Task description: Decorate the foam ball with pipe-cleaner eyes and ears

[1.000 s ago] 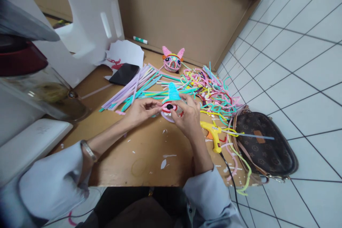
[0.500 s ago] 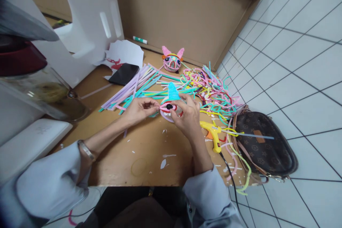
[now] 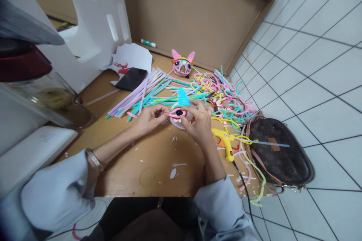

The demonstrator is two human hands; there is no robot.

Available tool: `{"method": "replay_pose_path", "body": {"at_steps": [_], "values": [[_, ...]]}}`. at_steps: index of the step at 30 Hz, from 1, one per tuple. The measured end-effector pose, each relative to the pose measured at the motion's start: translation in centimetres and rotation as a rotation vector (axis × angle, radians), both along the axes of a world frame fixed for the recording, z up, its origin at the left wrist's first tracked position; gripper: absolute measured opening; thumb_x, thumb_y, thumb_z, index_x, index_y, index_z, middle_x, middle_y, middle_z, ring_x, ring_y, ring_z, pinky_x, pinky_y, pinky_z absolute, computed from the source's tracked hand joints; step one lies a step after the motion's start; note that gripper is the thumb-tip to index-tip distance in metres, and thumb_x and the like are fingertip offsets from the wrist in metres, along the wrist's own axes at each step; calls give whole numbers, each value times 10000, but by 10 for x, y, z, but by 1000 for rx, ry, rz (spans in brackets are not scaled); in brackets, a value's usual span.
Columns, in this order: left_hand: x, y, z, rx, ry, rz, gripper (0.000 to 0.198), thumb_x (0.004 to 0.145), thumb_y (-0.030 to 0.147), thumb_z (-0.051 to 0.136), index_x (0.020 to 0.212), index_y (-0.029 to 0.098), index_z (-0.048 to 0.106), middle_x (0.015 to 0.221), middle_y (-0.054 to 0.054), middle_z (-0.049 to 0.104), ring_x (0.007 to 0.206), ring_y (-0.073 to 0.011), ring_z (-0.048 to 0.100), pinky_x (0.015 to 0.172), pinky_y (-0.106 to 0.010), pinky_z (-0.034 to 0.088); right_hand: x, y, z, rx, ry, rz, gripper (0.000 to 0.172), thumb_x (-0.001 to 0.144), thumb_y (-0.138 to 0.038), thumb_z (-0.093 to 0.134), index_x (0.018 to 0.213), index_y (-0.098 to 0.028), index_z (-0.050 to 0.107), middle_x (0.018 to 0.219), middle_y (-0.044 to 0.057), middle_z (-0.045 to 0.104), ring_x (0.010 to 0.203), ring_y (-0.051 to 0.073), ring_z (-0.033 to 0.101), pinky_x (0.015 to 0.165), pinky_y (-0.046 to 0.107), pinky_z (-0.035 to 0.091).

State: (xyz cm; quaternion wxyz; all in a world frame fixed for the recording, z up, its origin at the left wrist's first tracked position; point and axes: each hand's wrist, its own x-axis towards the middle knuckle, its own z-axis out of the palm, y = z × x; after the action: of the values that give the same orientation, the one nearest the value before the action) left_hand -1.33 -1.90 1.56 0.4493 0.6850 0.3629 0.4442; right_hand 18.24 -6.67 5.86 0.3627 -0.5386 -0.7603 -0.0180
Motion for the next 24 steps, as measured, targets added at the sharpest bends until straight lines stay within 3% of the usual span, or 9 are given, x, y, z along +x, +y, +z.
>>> {"method": "replay_pose_path", "body": {"at_steps": [11,16,18,24], "values": [[-5,-8,14,233,-4,156,141,822,310,593,742,193,603,686,-2,580,626,-135,486,627,-259,393,-7,-6,6,42,97,25,209,865,-328,659,1023,-240,765,1222,120,696,1194,292,625,1048,513,435],[-6,-11,22,431,-39,266,109,827,277,623,749,202,641,804,-41,625,796,-186,559,768,-308,434,-15,-12,12,98,296,131,141,906,-313,638,850,-229,737,963,75,739,953,223,677,902,405,516],[-7,-12,26,456,-59,310,94,816,268,635,748,203,645,819,-42,606,799,-186,550,741,-302,425,-20,-16,14,88,396,181,137,900,-294,648,805,-224,716,886,58,739,875,201,674,840,368,521],[-8,-13,29,248,-155,246,99,831,252,640,771,191,591,682,26,504,592,-112,424,586,-251,354,-37,-25,16,-274,732,276,243,888,-444,659,814,-214,682,762,25,715,622,129,601,627,286,493]]}}
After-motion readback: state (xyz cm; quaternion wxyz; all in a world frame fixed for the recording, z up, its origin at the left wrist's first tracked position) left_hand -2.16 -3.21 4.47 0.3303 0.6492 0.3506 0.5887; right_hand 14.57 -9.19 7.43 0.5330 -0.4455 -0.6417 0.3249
